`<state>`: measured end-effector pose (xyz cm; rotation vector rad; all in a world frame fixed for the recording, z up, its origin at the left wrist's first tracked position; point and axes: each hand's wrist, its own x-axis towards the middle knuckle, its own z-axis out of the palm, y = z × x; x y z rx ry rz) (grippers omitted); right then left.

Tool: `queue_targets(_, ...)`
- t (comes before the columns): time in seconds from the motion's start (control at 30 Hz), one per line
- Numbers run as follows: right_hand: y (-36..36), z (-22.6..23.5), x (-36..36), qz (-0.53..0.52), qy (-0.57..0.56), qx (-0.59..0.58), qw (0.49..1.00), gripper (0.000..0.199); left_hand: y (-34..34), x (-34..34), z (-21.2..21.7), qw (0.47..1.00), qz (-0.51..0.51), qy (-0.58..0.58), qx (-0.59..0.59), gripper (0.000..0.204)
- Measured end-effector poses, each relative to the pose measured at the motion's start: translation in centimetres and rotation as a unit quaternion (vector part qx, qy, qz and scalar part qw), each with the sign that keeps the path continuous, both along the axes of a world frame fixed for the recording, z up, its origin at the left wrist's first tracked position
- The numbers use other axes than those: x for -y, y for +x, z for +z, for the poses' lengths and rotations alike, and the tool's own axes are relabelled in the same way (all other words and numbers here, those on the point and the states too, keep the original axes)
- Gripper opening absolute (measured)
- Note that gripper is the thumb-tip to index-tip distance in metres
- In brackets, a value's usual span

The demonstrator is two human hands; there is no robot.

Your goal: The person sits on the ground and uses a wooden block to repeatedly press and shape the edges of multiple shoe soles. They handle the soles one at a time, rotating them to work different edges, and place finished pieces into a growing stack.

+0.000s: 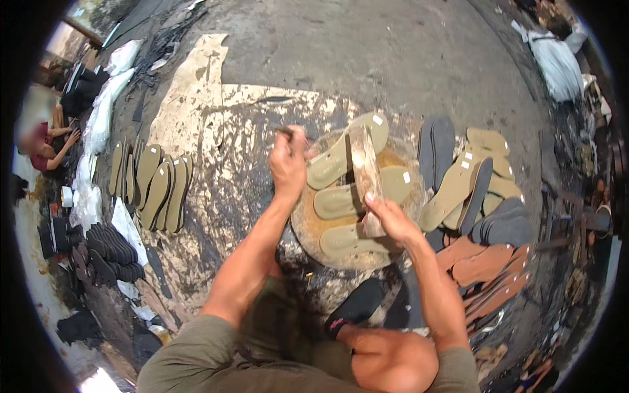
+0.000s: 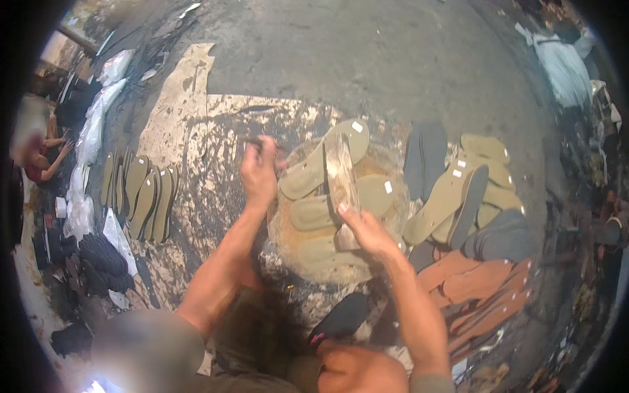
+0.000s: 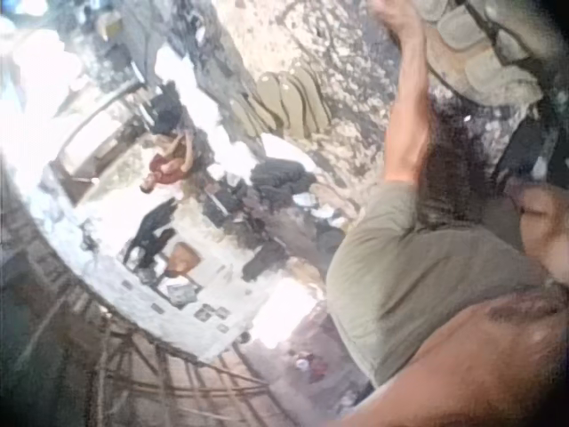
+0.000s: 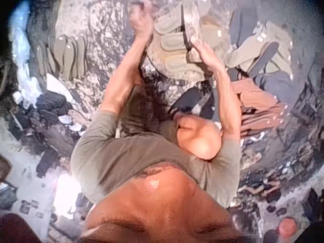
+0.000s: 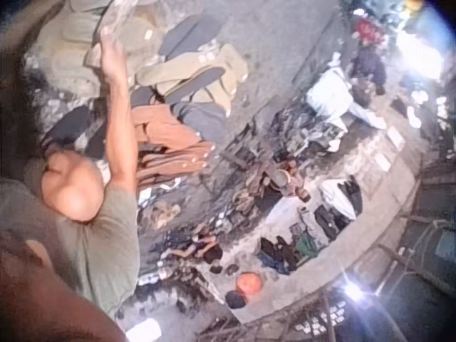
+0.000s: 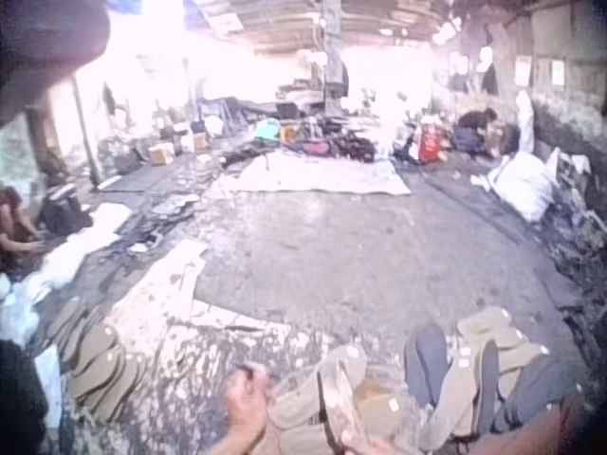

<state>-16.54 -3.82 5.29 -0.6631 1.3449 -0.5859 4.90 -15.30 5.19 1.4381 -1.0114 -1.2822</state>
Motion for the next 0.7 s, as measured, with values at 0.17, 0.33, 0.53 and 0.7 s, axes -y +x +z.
queue_targets(0.17, 0.1, 1.2, -0.9, -0.064, -0.034, 0.082, 0.994, 0.056, -0.2, -1.1, -1.4, 0.979, -0.134, -0.093, 0.126, 0.025)
queue_targets(0.33, -1.5, 3.6, -3.2, -0.108, -0.083, 0.125, 0.983, 0.050, -1.0, -0.9, -3.1, 0.962, -0.140, -0.150, 0.181, 0.023)
queue_targets(0.53, -2.0, 8.3, -1.7, -0.107, -0.087, 0.067, 0.988, 0.050, -0.6, -1.3, -3.3, 0.934, -0.166, -0.190, 0.251, 0.018)
queue_targets(0.7, -2.3, 21.5, -0.3, -0.145, -0.254, -0.022, 0.956, 0.053, -0.6, -1.8, -3.7, 0.902, -0.178, -0.271, 0.285, 0.014)
